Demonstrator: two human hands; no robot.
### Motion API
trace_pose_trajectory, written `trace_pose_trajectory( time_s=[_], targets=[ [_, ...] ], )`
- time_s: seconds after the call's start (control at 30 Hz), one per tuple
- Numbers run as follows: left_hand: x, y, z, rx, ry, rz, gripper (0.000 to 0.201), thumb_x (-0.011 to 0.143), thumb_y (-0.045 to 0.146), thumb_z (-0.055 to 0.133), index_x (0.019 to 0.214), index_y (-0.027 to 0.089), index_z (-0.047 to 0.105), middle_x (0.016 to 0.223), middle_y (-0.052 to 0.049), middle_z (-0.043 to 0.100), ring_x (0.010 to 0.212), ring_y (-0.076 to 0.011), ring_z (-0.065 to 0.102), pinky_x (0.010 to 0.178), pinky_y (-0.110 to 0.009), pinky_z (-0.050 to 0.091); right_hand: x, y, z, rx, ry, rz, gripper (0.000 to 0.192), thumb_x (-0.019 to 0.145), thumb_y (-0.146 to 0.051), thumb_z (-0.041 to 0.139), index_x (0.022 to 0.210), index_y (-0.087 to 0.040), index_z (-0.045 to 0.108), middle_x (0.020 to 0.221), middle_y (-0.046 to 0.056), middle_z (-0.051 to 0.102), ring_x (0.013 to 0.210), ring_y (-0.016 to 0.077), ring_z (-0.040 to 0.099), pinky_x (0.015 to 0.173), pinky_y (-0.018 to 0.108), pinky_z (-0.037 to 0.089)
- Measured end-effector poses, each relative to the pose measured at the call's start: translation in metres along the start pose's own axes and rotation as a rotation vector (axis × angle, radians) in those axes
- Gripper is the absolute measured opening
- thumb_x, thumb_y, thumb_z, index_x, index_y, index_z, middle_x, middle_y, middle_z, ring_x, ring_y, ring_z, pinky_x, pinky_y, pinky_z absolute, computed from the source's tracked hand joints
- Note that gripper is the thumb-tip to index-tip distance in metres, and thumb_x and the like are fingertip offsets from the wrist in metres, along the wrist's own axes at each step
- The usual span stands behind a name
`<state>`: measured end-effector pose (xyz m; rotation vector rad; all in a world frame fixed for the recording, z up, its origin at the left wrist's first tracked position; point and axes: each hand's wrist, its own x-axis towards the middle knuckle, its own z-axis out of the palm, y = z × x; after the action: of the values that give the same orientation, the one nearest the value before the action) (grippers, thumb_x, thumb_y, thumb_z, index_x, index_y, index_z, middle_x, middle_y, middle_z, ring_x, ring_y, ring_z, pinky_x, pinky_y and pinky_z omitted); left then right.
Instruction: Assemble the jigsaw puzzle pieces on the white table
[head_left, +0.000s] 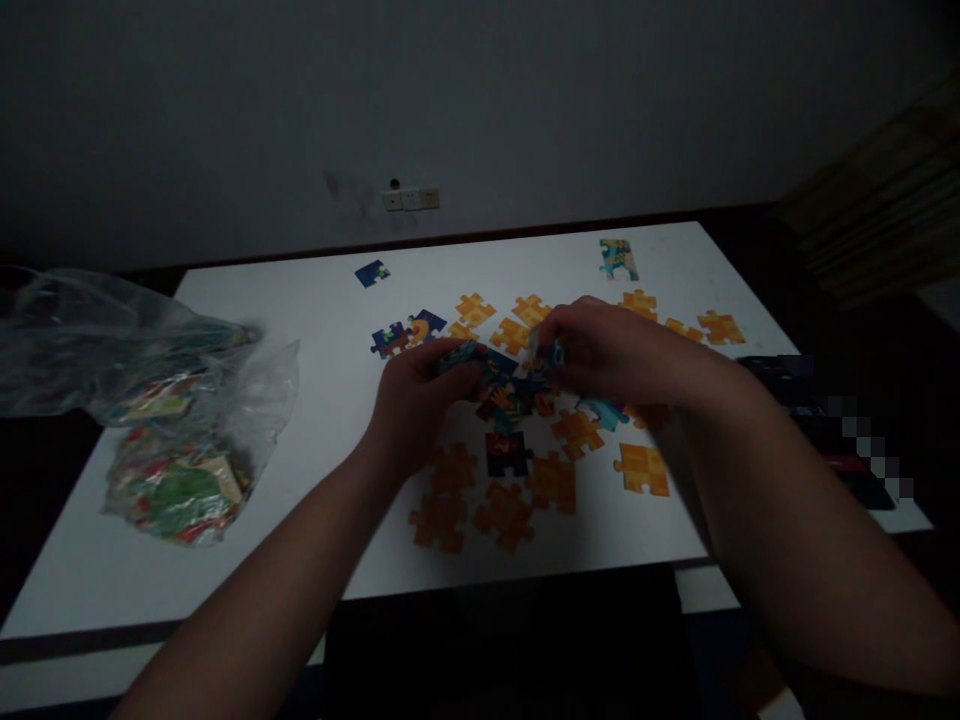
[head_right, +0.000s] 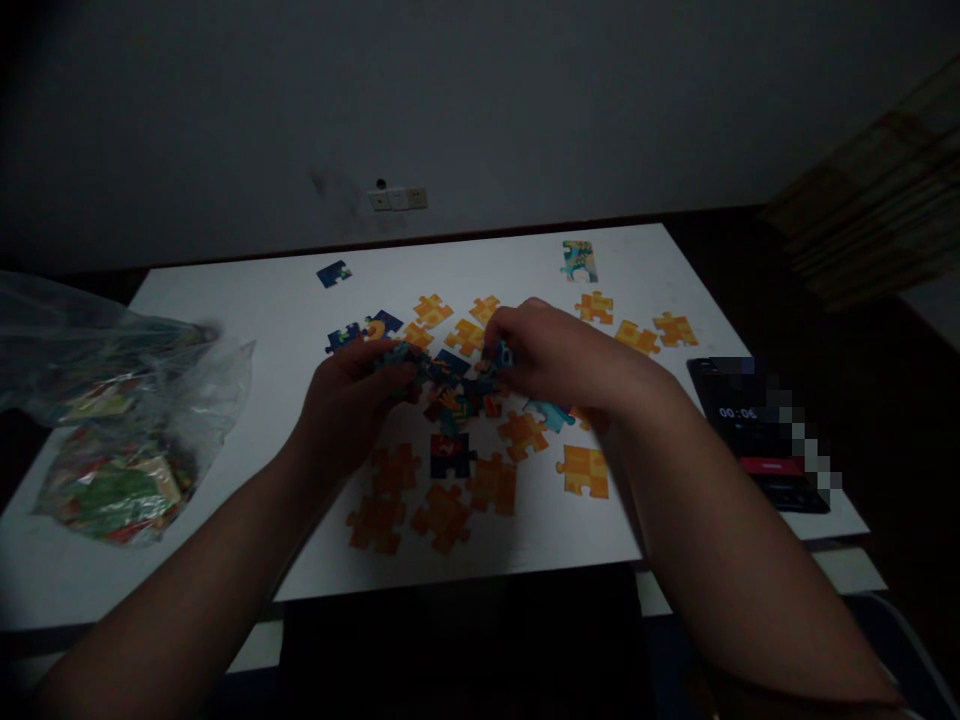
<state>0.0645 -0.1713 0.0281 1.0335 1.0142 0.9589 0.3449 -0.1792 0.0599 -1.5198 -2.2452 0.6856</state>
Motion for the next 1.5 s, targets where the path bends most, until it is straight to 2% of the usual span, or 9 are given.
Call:
trace_pose_trajectory(
  time_s=[0.07, 0.13, 0.27, 0.37, 0.63, 0.77, 1.2, 1.5],
  targets=[
    [0.0, 0.0, 0.0, 0.0, -0.012, -0.011, 0.019, 0.074, 0.026, 0.091, 0.092, 0.023, 0.09, 0.078, -0.003, 0.08, 0.065, -0.0147, 0.068, 0.064, -0.03, 0.057, 0.0, -0.007, 0.0, 0.158, 0.023, 0.027, 0.015, 0.095, -0.034, 0.078, 0.108, -0.028, 0.08, 0.094, 0.005, 0.079, 0.082, 0.0242, 0.07, 0.074, 0.038, 0.055],
    [-0.002, 0.0, 0.0, -0.016, -0.042, -0.036, 0.022, 0.074, 0.027, 0.092, 0.095, 0.024, 0.091, 0.077, -0.003, 0.08, 0.062, -0.0144, 0.067, 0.064, -0.031, 0.057, 0.0, -0.016, 0.003, 0.335, 0.066, 0.041, 0.02, 0.097, -0.043, 0.08, 0.111, -0.029, 0.079, 0.092, 0.004, 0.079, 0.081, 0.0236, 0.07, 0.069, 0.037, 0.055],
    [-0.004, -0.001, 0.001, -0.049, -0.106, -0.072, 0.023, 0.075, 0.029, 0.095, 0.097, 0.026, 0.092, 0.086, -0.005, 0.084, 0.066, -0.0162, 0.071, 0.065, -0.033, 0.06, 0.003, -0.028, 0.015, 0.58, 0.129, 0.08, 0.042, 0.087, -0.055, 0.092, 0.119, -0.032, 0.08, 0.09, 0.003, 0.077, 0.081, 0.0238, 0.069, 0.066, 0.036, 0.057],
    [-0.004, -0.001, 0.0, -0.057, -0.124, -0.07, 0.021, 0.076, 0.029, 0.095, 0.096, 0.025, 0.092, 0.088, -0.006, 0.085, 0.067, -0.0168, 0.071, 0.066, -0.034, 0.061, 0.006, -0.029, 0.022, 0.66, 0.138, 0.097, 0.042, 0.085, -0.054, 0.094, 0.117, -0.03, 0.08, 0.084, 0.001, 0.073, 0.074, 0.0204, 0.065, 0.063, 0.035, 0.055],
    [-0.005, -0.001, -0.001, -0.045, -0.145, -0.071, 0.024, 0.076, 0.031, 0.098, 0.099, 0.024, 0.093, 0.093, -0.007, 0.086, 0.074, -0.0161, 0.074, 0.07, -0.031, 0.062, 0.005, -0.03, 0.023, 0.73, 0.196, 0.11, 0.04, 0.085, -0.048, 0.095, 0.116, -0.027, 0.081, 0.098, 0.004, 0.079, 0.082, 0.0194, 0.071, 0.068, 0.034, 0.06],
    [-0.006, -0.001, -0.001, -0.039, -0.172, -0.112, 0.028, 0.076, 0.032, 0.099, 0.101, 0.022, 0.092, 0.095, -0.006, 0.087, 0.08, -0.0173, 0.077, 0.08, -0.032, 0.064, 0.006, -0.031, 0.023, 0.759, 0.187, 0.084, 0.04, 0.085, -0.045, 0.096, 0.115, -0.024, 0.08, 0.096, 0.004, 0.079, 0.081, 0.018, 0.07, 0.069, 0.032, 0.06],
    [-0.004, -0.007, -0.006, 0.004, -0.207, -0.117, 0.029, 0.079, 0.034, 0.099, 0.105, 0.022, 0.092, 0.096, -0.006, 0.088, 0.081, -0.0173, 0.078, 0.082, -0.033, 0.065, 0.006, -0.034, 0.021, 0.715, 0.195, 0.071, 0.032, 0.083, -0.039, 0.095, 0.109, -0.023, 0.082, 0.082, 0.001, 0.074, 0.071, 0.0155, 0.063, 0.064, 0.031, 0.055],
    [-0.005, -0.006, -0.005, -0.002, -0.184, -0.121, 0.029, 0.08, 0.035, 0.097, 0.105, 0.021, 0.092, 0.097, -0.007, 0.087, 0.082, -0.0183, 0.078, 0.082, -0.035, 0.065, 0.008, -0.031, 0.021, 0.76, 0.177, 0.1, 0.036, 0.082, -0.042, 0.096, 0.11, -0.022, 0.084, 0.085, 0.004, 0.08, 0.076, 0.019, 0.072, 0.065, 0.032, 0.058]
  ],
)
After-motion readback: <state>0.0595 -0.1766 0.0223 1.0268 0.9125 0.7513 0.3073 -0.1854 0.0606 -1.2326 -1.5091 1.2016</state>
